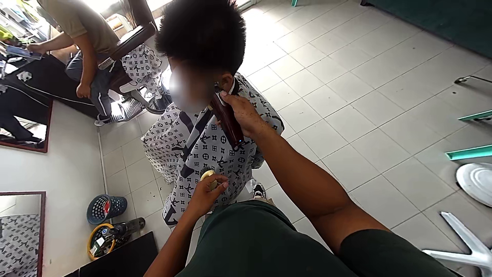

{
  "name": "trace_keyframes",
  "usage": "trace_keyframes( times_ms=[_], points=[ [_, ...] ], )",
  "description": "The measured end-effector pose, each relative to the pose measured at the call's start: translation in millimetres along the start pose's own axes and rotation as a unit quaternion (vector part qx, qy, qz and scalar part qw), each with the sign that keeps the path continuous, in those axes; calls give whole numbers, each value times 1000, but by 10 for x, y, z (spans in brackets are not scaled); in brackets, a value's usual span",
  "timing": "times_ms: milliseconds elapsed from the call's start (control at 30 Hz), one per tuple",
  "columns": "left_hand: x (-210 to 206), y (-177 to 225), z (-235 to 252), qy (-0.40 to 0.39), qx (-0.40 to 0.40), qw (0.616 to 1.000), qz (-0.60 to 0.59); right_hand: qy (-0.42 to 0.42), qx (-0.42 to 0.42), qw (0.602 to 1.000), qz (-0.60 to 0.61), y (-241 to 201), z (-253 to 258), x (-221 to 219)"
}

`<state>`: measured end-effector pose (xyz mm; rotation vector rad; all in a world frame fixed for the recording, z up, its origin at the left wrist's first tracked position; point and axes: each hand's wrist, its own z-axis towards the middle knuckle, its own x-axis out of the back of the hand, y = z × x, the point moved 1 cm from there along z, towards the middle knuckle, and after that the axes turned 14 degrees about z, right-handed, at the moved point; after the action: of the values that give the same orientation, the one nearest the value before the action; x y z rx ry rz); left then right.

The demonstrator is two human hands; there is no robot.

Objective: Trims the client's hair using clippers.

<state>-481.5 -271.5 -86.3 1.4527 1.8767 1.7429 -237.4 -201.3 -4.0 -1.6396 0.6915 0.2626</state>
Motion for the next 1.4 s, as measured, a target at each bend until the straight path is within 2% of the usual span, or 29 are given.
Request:
trace_keyframes(
  times_ms=[233,400,500,533,567,633,667,700,733,800,833,900,967,1000,1067,1100,1200,1233,1333,1400],
  points=[
    [-10,6,10,0,3,1000,1,4,37,997,61,-9,26,-38],
    [4,-3,23,-9,4,1000,4,-2,32,998,52,-37,52,-32],
    [97,65,81,-20,11,1000,10,-54,81,995,7,-2,-2,58],
    [176,116,106,14,1,1000,0,-79,74,994,-24,5,-92,148],
    [279,181,148,90,-22,996,-15,-91,58,993,-55,24,-215,258],
    [519,320,378,303,-86,949,9,-73,23,996,-54,142,-424,529],
    [640,396,532,360,-109,925,63,-49,13,999,-15,235,-500,662],
    [742,489,679,353,-133,915,140,-25,11,999,36,346,-569,780],
    [824,639,826,286,-161,915,235,-4,8,997,80,440,-633,874],
    [917,1067,1156,69,-220,898,376,52,-15,993,103,529,-732,979],
    [925,1263,1300,14,-254,893,371,67,-30,993,93,547,-782,1017],
    [947,1564,1456,39,-279,937,206,66,-43,995,62,592,-875,1107],
    [966,1721,1553,101,-250,963,22,60,-35,996,56,635,-943,1186],
    [966,1741,1582,87,-209,974,5,60,-32,996,63,648,-987,1232],
    [960,1708,1609,-26,-131,990,52,56,-36,995,78,643,-1069,1302],
    [973,1704,1604,-55,-128,988,60,51,-36,994,85,631,-1083,1327],
    [1039,1746,1568,22,-184,981,-54,55,-29,993,97,592,-1078,1359],
    [1053,1736,1592,11,-180,981,-66,61,-25,993,101,591,-1076,1351],
    [1091,1695,1589,-102,-176,979,-17,51,-23,993,102,545,-1075,1286],
    [1193,1724,1529,-63,-234,968,-71,34,-19,995,96,495,-1049,1233]
  ],
)
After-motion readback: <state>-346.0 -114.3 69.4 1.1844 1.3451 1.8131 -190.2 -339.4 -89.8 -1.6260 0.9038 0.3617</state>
